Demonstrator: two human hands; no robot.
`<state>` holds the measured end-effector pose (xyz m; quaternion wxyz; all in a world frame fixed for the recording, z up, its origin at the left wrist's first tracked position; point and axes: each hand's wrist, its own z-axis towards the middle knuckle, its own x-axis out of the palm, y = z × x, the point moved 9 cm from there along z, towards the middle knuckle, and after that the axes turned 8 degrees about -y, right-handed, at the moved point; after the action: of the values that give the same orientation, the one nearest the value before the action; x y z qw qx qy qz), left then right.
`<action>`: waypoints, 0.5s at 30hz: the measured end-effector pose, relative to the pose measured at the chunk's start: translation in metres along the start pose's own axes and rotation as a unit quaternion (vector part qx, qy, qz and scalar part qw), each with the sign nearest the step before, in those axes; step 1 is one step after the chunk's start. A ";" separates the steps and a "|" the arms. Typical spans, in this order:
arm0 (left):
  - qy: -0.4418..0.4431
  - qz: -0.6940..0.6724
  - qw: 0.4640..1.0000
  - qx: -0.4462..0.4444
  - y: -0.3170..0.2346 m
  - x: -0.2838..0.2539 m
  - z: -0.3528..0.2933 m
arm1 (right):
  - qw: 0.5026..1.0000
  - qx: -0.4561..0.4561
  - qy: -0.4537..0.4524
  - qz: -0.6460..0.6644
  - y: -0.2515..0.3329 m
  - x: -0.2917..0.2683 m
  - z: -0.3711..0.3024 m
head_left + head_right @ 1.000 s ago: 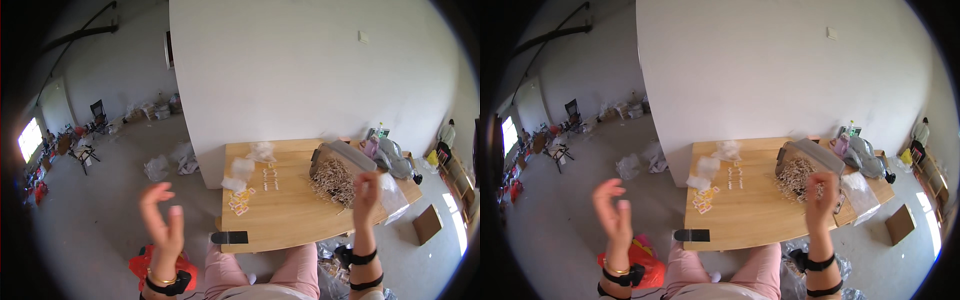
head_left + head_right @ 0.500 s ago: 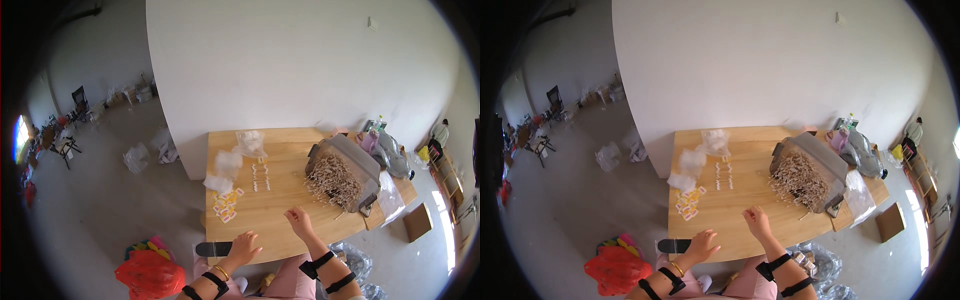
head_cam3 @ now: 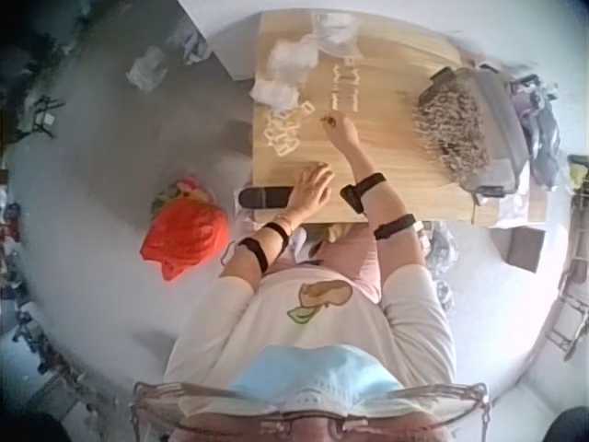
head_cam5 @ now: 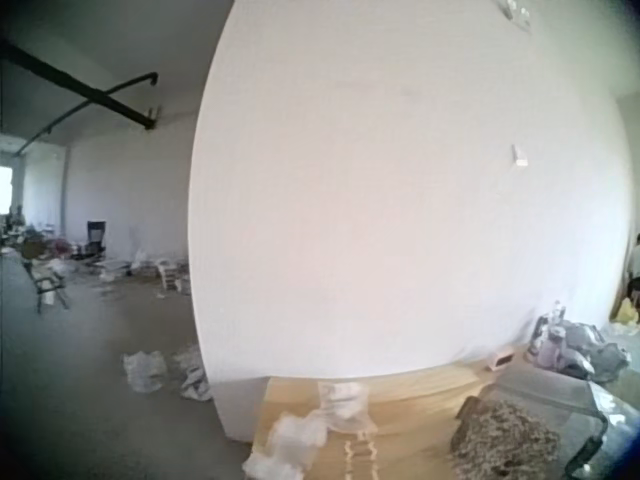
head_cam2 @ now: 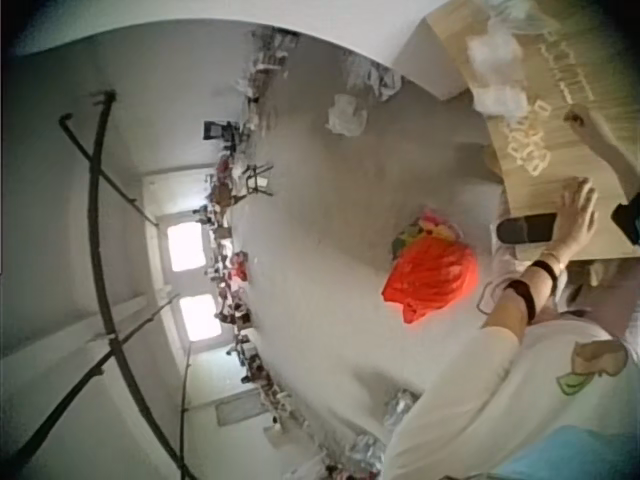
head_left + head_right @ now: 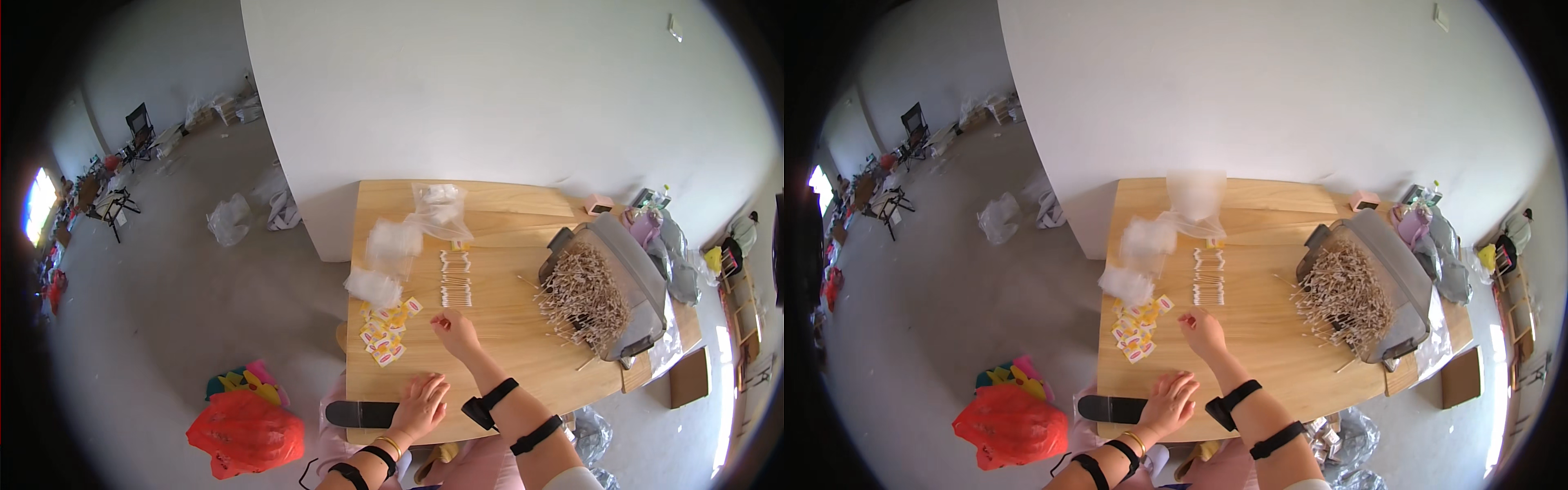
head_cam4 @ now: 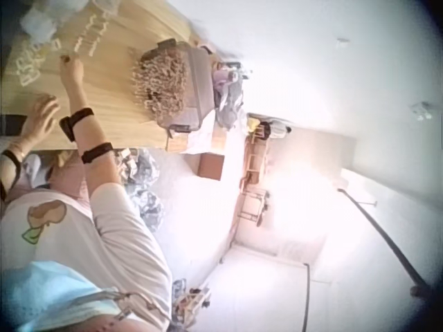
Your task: Organizing cotton swabs and packing them into small plastic bags.
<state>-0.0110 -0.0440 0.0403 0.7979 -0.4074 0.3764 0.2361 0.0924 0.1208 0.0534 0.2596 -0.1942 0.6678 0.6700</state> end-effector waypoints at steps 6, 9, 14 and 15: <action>-0.011 -0.014 1.000 -0.005 0.001 -0.003 0.002 | 0.997 -0.036 -0.056 0.030 -0.014 0.010 0.025; -0.001 -0.024 1.000 -0.018 0.002 -0.003 0.005 | 0.986 -0.068 -0.144 -0.039 -0.043 -0.026 0.041; -0.005 -0.024 1.000 -0.015 0.002 -0.006 0.005 | 0.978 -0.045 -0.169 -0.110 -0.059 -0.050 0.051; -0.008 -0.017 1.000 -0.013 0.003 -0.006 0.005 | 0.978 -0.045 -0.169 -0.111 -0.055 -0.050 0.055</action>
<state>-0.0148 -0.0390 0.0457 0.7995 -0.4218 0.3602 0.2305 0.1703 0.1693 0.0416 0.4327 -0.1630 0.5577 0.6893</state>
